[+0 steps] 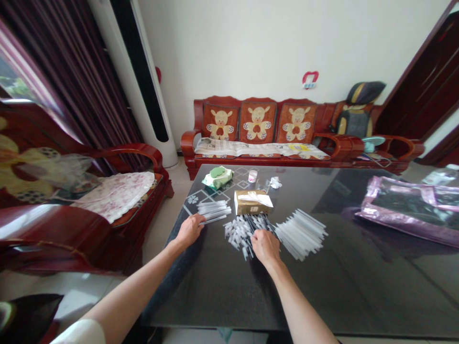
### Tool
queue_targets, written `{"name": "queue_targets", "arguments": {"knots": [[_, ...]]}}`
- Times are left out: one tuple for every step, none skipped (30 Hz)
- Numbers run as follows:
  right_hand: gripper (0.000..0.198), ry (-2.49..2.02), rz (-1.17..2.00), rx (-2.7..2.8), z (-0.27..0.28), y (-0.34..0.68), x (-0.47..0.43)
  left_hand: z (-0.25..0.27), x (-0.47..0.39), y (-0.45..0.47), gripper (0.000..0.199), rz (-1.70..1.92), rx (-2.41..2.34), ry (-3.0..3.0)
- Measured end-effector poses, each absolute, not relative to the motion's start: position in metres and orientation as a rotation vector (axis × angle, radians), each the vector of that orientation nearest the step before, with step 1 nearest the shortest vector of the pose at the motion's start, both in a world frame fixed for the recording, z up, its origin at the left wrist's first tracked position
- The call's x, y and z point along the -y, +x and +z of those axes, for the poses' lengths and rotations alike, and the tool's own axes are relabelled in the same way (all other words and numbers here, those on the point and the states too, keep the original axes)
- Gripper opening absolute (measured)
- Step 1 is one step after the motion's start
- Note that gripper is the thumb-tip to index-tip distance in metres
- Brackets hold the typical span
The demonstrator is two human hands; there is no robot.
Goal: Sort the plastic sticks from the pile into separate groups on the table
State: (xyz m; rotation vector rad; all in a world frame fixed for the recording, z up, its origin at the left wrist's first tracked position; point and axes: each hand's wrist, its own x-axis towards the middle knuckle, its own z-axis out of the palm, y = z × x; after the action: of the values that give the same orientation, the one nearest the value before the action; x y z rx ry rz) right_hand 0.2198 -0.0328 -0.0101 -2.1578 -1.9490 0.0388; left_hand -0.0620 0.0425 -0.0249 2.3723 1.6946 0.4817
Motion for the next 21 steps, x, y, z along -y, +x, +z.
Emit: {"name": "queue_targets", "arguments": {"knots": [[0.027,-2.147,0.030,1.952,-0.011,0.219,0.032,-0.026,-0.043,-0.062,0.023,0.469,-1.698,2.377],[0.026,-2.137,0.024,1.959,-0.012,0.219,0.031,-0.027,-0.043,-0.061,0.023,0.458,-1.701,2.380],[0.026,-2.128,0.019,1.968,-0.013,0.218,0.030,-0.029,-0.042,-0.061,0.023,0.450,-1.702,2.383],[0.026,-2.121,0.016,1.978,-0.015,0.217,0.029,-0.029,-0.042,-0.061,0.023,0.447,-1.701,2.386],[0.026,-2.117,0.014,1.986,-0.016,0.216,0.028,-0.030,-0.042,-0.060,0.023,0.447,-1.697,2.390],[0.026,-2.111,0.012,1.991,-0.018,0.215,0.027,-0.030,-0.042,-0.060,0.023,0.449,-1.694,2.395],[0.026,-2.102,0.013,1.996,-0.019,0.213,0.026,-0.030,-0.041,-0.060,0.023,0.452,-1.693,2.399],[0.026,-2.094,0.013,1.998,-0.020,0.212,0.025,-0.029,-0.041,-0.060,0.023,0.457,-1.697,2.401],[0.026,-2.087,0.013,1.999,-0.022,0.211,0.025,-0.029,-0.041,-0.060,0.022,0.457,-1.703,2.398],[0.025,-2.084,0.013,2.002,-0.023,0.210,0.024,-0.028,-0.041,-0.059,0.022,0.453,-1.710,2.389],[0.025,-2.084,0.013,2.006,-0.023,0.209,0.024,-0.027,-0.040,-0.059,0.021,0.447,-1.718,2.376],[0.025,-2.087,0.013,2.013,-0.024,0.208,0.023,-0.026,-0.040,-0.059,0.021,0.440,-1.725,2.360],[0.025,-2.091,0.012,2.019,-0.024,0.207,0.023,-0.024,-0.039,-0.058,0.019,0.432,-1.730,2.347],[0.024,-2.094,0.013,2.023,-0.024,0.207,0.023,-0.024,-0.039,-0.058,0.017,0.423,-1.732,2.337],[0.024,-2.093,0.018,2.026,-0.023,0.207,0.023,-0.023,-0.039,-0.058,0.015,0.415,-1.735,2.330],[0.023,-2.090,0.024,2.026,-0.022,0.207,0.023,-0.023,-0.038,-0.057,0.013,0.408,-1.733,2.326],[0.023,-2.089,0.031,2.018,-0.020,0.207,0.024,-0.024,-0.038,-0.057,0.012,0.403,-1.727,2.322],[0.023,-2.086,0.031,2.003,-0.018,0.207,0.025,-0.025,-0.038,-0.057,0.012,0.409,-1.715,2.318],[0.024,-2.078,0.026,1.982,-0.015,0.207,0.026,-0.026,-0.039,-0.056,0.013,0.435,-1.696,2.312],[0.026,-2.059,0.018,1.956,-0.011,0.206,0.027,-0.027,-0.039,-0.055,0.015,0.488,-1.671,2.300],[0.028,-2.028,0.013,1.926,-0.007,0.206,0.029,-0.027,-0.040,-0.054,0.018,0.563,-1.636,2.270]]}}
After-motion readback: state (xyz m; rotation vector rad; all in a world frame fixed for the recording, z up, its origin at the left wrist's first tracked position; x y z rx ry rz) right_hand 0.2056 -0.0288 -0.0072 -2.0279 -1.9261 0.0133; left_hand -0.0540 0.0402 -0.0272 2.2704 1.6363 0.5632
